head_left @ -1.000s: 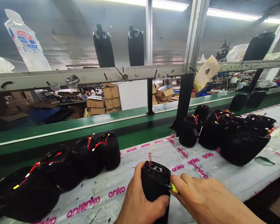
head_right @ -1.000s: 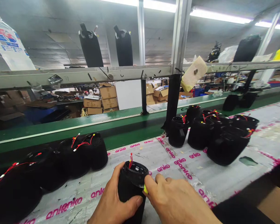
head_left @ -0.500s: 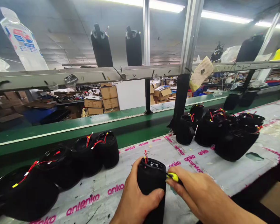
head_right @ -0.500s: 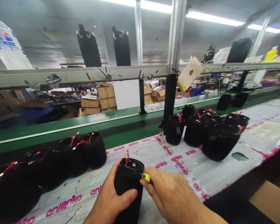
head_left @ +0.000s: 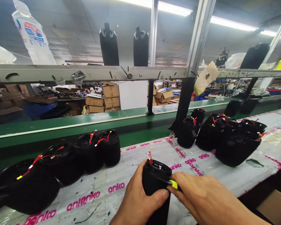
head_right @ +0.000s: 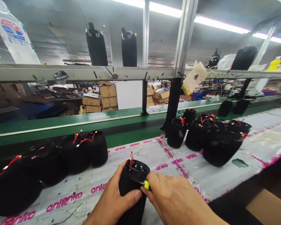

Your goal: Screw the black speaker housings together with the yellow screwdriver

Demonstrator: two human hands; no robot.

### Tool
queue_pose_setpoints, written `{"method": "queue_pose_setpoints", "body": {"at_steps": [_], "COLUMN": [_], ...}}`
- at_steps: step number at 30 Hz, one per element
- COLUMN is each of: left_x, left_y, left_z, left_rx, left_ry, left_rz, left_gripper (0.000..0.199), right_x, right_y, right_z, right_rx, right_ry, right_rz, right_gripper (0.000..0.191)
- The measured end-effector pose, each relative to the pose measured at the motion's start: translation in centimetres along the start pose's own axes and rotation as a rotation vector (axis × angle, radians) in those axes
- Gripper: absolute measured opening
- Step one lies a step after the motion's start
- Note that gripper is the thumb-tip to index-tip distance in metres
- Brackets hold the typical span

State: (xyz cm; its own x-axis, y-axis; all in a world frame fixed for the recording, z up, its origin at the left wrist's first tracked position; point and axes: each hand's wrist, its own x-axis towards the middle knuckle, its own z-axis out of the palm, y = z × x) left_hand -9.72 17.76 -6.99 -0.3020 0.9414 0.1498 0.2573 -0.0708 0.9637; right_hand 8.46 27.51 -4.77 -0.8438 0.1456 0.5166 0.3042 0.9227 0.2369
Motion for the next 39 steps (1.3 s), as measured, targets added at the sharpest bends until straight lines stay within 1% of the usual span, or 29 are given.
{"method": "queue_pose_setpoints", "body": {"at_steps": [4, 9, 13, 15, 19, 22, 27, 29, 31, 32, 34, 35, 37, 39], "left_x": [-0.1, 0.0, 0.1, 0.2, 0.1, 0.1, 0.0, -0.1, -0.1, -0.1, 0.0, 0.0, 0.2, 0.2], "left_y": [0.3, 0.3, 0.4, 0.5, 0.7, 0.6, 0.5, 0.6, 0.7, 0.6, 0.2, -0.1, -0.9, -1.6], "left_z": [0.1, 0.1, 0.3, 0.4, 0.8, 1.1, 1.7, 1.9, 2.0, 2.0, 1.8, 1.6, 1.2, 0.9], "left_rx": [-0.025, -0.053, -0.047, -0.021, 0.075, 0.118, 0.146, 0.169, 0.186, 0.183, 0.151, 0.123, 0.055, -0.008], "left_ry": [0.025, -0.029, -0.020, -0.007, 0.059, 0.115, 0.163, 0.191, 0.209, 0.210, 0.200, 0.193, 0.169, 0.148], "left_rz": [0.017, 0.009, 0.013, 0.009, -0.001, -0.026, -0.052, -0.066, -0.075, -0.073, -0.053, -0.042, -0.029, -0.034], "left_gripper": [0.071, 0.073, 0.070, 0.070, 0.069, 0.071, 0.076, 0.079, 0.080, 0.080, 0.077, 0.076, 0.075, 0.077], "right_x": [0.1, -0.5, -0.8, -0.8, -0.2, 0.1, 0.2, 0.3, 0.3, 0.3, 0.1, -0.1, -0.6, -1.1], "right_y": [0.0, 0.6, 1.1, 1.1, 0.7, 0.3, 0.3, 0.5, 0.7, 0.8, 0.8, 0.7, 0.5, 0.4], "right_z": [-0.5, -0.3, 0.1, 0.0, -0.8, -1.3, -1.3, -1.2, -1.0, -0.8, -0.4, -0.1, 0.3, 0.5], "right_rx": [-0.102, -0.137, -0.150, -0.150, -0.148, -0.159, -0.149, -0.157, -0.156, -0.139, -0.033, 0.058, 0.265, 0.391], "right_ry": [-0.057, -0.122, -0.113, -0.095, -0.081, -0.105, -0.190, -0.231, -0.251, -0.243, -0.159, -0.096, 0.033, 0.128], "right_rz": [-0.068, -0.113, -0.131, -0.118, -0.118, -0.106, -0.040, -0.043, -0.071, -0.080, -0.061, -0.025, 0.074, 0.180], "right_gripper": [0.021, 0.023, 0.023, 0.025, 0.035, 0.039, 0.040, 0.039, 0.031, 0.026, 0.016, 0.013, 0.013, 0.014]}}
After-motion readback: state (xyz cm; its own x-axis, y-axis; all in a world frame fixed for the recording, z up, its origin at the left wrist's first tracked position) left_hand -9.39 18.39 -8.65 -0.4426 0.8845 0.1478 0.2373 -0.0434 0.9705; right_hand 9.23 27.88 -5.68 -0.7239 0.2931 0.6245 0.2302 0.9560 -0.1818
